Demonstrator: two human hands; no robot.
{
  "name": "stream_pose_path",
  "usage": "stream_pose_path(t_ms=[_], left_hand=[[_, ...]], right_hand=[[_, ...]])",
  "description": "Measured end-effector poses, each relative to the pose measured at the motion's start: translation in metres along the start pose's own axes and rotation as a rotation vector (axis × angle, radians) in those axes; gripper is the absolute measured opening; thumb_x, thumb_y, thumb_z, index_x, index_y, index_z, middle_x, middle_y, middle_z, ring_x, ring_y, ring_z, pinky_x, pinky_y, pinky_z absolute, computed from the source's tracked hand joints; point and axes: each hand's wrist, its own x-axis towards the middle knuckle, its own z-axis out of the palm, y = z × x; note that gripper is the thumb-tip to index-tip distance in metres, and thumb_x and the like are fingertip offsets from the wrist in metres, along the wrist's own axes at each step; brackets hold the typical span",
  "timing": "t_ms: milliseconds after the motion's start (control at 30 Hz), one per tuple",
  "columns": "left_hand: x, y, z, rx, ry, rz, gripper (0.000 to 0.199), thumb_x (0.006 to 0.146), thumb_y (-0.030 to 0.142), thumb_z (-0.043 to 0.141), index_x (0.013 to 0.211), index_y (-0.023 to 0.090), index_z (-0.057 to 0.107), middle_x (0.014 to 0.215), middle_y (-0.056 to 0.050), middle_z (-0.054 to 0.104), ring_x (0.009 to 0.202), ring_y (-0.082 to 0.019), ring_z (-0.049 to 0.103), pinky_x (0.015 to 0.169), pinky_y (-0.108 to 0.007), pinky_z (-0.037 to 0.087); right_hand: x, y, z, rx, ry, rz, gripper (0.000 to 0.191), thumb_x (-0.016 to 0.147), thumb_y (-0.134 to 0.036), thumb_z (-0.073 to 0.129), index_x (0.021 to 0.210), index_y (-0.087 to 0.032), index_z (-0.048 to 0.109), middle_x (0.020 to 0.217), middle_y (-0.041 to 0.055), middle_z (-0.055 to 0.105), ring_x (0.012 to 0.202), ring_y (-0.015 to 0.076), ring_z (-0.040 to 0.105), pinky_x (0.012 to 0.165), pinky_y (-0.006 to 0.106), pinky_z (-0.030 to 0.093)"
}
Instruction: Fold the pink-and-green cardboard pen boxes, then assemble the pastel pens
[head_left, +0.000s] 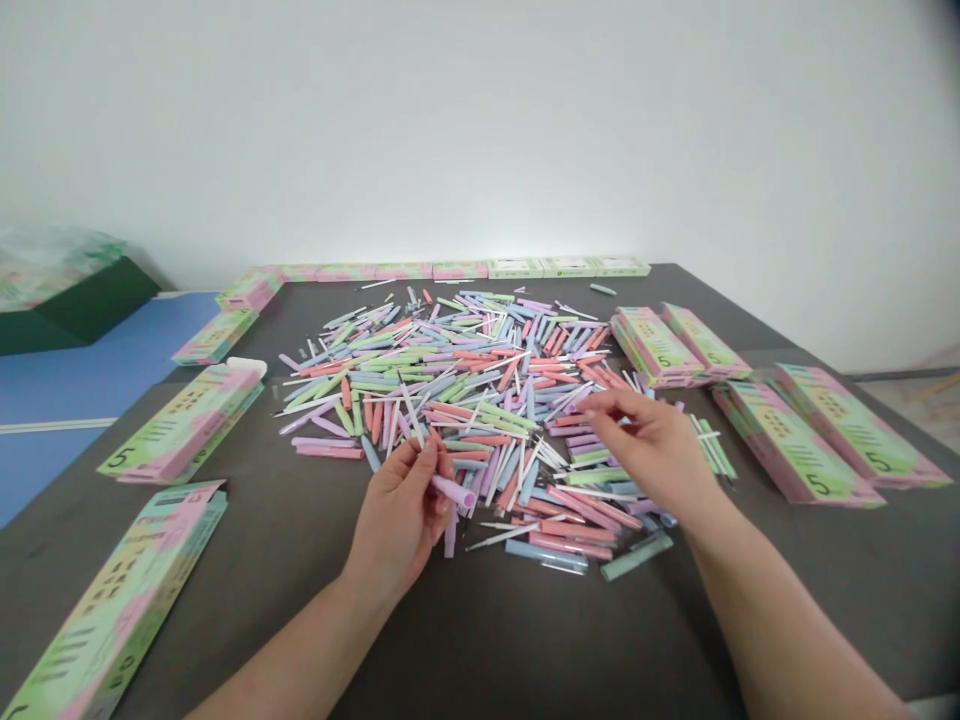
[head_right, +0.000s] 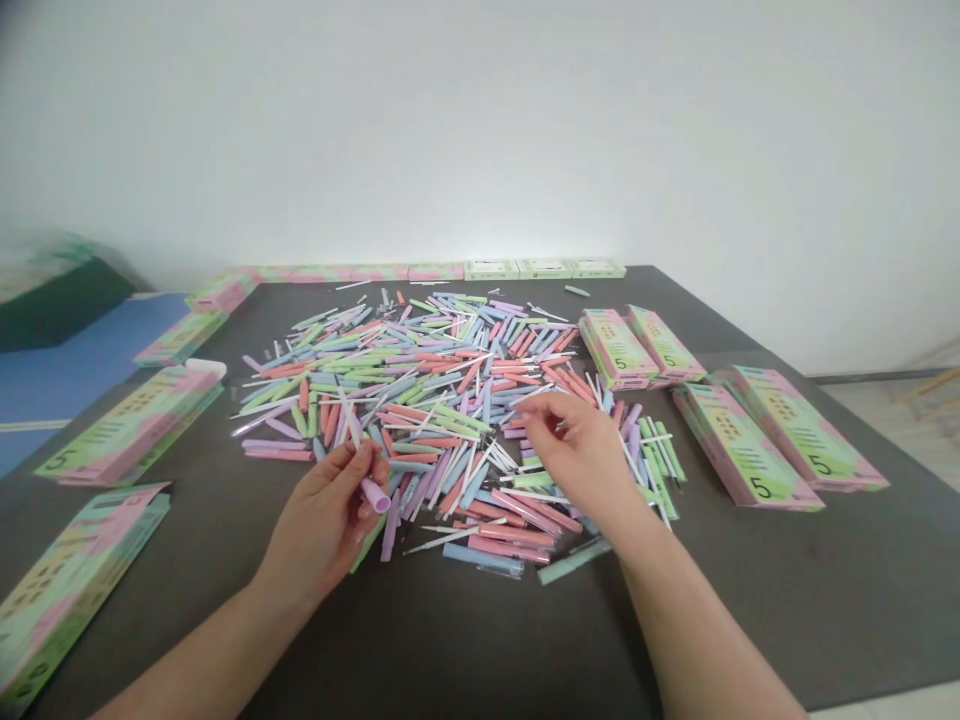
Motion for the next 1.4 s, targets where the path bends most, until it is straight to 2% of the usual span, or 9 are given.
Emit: stream_pose_path(t_ms=[133, 200, 300, 500, 867, 1067, 1200, 1333, 1400], left_hand=[[0.000, -0.001, 0.000, 0.023, 0.010, 0.015, 0.028, 0.076, 0.036, 0.073, 0.079, 0.017, 0.052, 0.063, 0.007, 0.053, 0.037, -0.001, 0.038, 0.030, -0.009, 0.029], [0.000, -0.001, -0.001, 0.026, 0.003, 0.018, 0.028, 0.077, 0.036, 0.072, 0.080, 0.017, 0.052, 0.064, 0.006, 0.054, 0.037, -0.001, 0.038, 0.030, -0.009, 0.029], [-0.001, -0.001, -0.001, 0.029, -0.012, 0.015, 0.026, 0.078, 0.035, 0.071, 0.079, 0.017, 0.052, 0.063, 0.006, 0.053, 0.037, -0.002, 0.038, 0.030, -0.009, 0.028], [-0.003, -0.001, 0.003, 0.053, -0.011, -0.008, 0.027, 0.078, 0.036, 0.071, 0.076, 0.016, 0.052, 0.061, 0.006, 0.053, 0.037, -0.002, 0.038, 0.030, -0.009, 0.029], [-0.005, -0.004, 0.003, 0.071, -0.068, -0.093, 0.029, 0.076, 0.040, 0.071, 0.085, 0.016, 0.058, 0.061, 0.005, 0.056, 0.034, -0.002, 0.037, 0.027, -0.010, 0.026], [-0.005, -0.004, 0.002, 0.064, -0.103, -0.121, 0.028, 0.078, 0.041, 0.070, 0.082, 0.015, 0.060, 0.060, 0.005, 0.055, 0.035, -0.001, 0.037, 0.028, -0.010, 0.028], [-0.006, -0.004, 0.003, 0.067, -0.117, -0.125, 0.027, 0.080, 0.041, 0.067, 0.082, 0.015, 0.061, 0.061, 0.004, 0.056, 0.035, -0.002, 0.038, 0.028, -0.011, 0.029], [-0.006, -0.005, 0.001, 0.074, -0.110, -0.130, 0.027, 0.081, 0.041, 0.066, 0.084, 0.015, 0.061, 0.061, 0.004, 0.056, 0.035, -0.002, 0.038, 0.027, -0.011, 0.028], [-0.005, -0.006, 0.000, 0.082, -0.110, -0.132, 0.026, 0.081, 0.041, 0.066, 0.085, 0.015, 0.062, 0.061, 0.004, 0.056, 0.035, -0.002, 0.038, 0.028, -0.011, 0.029]], right_hand=[[0.004, 0.004, 0.006, -0.135, -0.407, -0.101, 0.019, 0.081, -0.016, 0.058, 0.084, -0.020, 0.076, 0.086, 0.0032, 0.075, 0.080, 0.0193, 0.067, 0.074, 0.030, 0.048], [0.000, 0.003, 0.013, -0.238, -0.498, -0.152, 0.021, 0.082, -0.014, 0.056, 0.082, -0.020, 0.076, 0.084, 0.0041, 0.074, 0.081, 0.0202, 0.066, 0.075, 0.030, 0.046], [-0.004, 0.002, 0.023, -0.390, -0.550, -0.184, 0.021, 0.082, -0.014, 0.056, 0.080, -0.020, 0.076, 0.082, 0.0055, 0.071, 0.082, 0.0217, 0.065, 0.073, 0.030, 0.044], [-0.004, 0.005, 0.031, -0.498, -0.542, -0.165, 0.014, 0.084, -0.023, 0.060, 0.084, -0.020, 0.074, 0.086, 0.0074, 0.068, 0.089, 0.0229, 0.064, 0.074, 0.029, 0.044], [-0.003, 0.006, 0.037, -0.498, -0.537, -0.194, 0.013, 0.081, -0.015, 0.057, 0.080, -0.016, 0.069, 0.079, 0.0069, 0.064, 0.083, 0.0211, 0.060, 0.071, 0.028, 0.040], [-0.002, 0.004, 0.031, -0.442, -0.437, -0.242, 0.014, 0.080, -0.015, 0.054, 0.077, -0.016, 0.067, 0.080, 0.0073, 0.064, 0.083, 0.0210, 0.059, 0.074, 0.029, 0.040], [0.000, 0.003, 0.026, -0.280, -0.350, -0.183, 0.012, 0.081, -0.016, 0.053, 0.077, -0.017, 0.065, 0.080, 0.0044, 0.065, 0.074, 0.0169, 0.058, 0.069, 0.027, 0.040], [0.001, 0.004, 0.023, -0.092, -0.286, -0.020, 0.012, 0.081, -0.021, 0.054, 0.076, -0.018, 0.065, 0.064, -0.0023, 0.063, 0.052, 0.0114, 0.049, 0.053, 0.024, 0.035], [0.002, 0.005, 0.024, -0.065, -0.237, 0.028, 0.011, 0.080, -0.023, 0.057, 0.076, -0.018, 0.066, 0.061, -0.0033, 0.062, 0.049, 0.0107, 0.047, 0.051, 0.024, 0.033]])
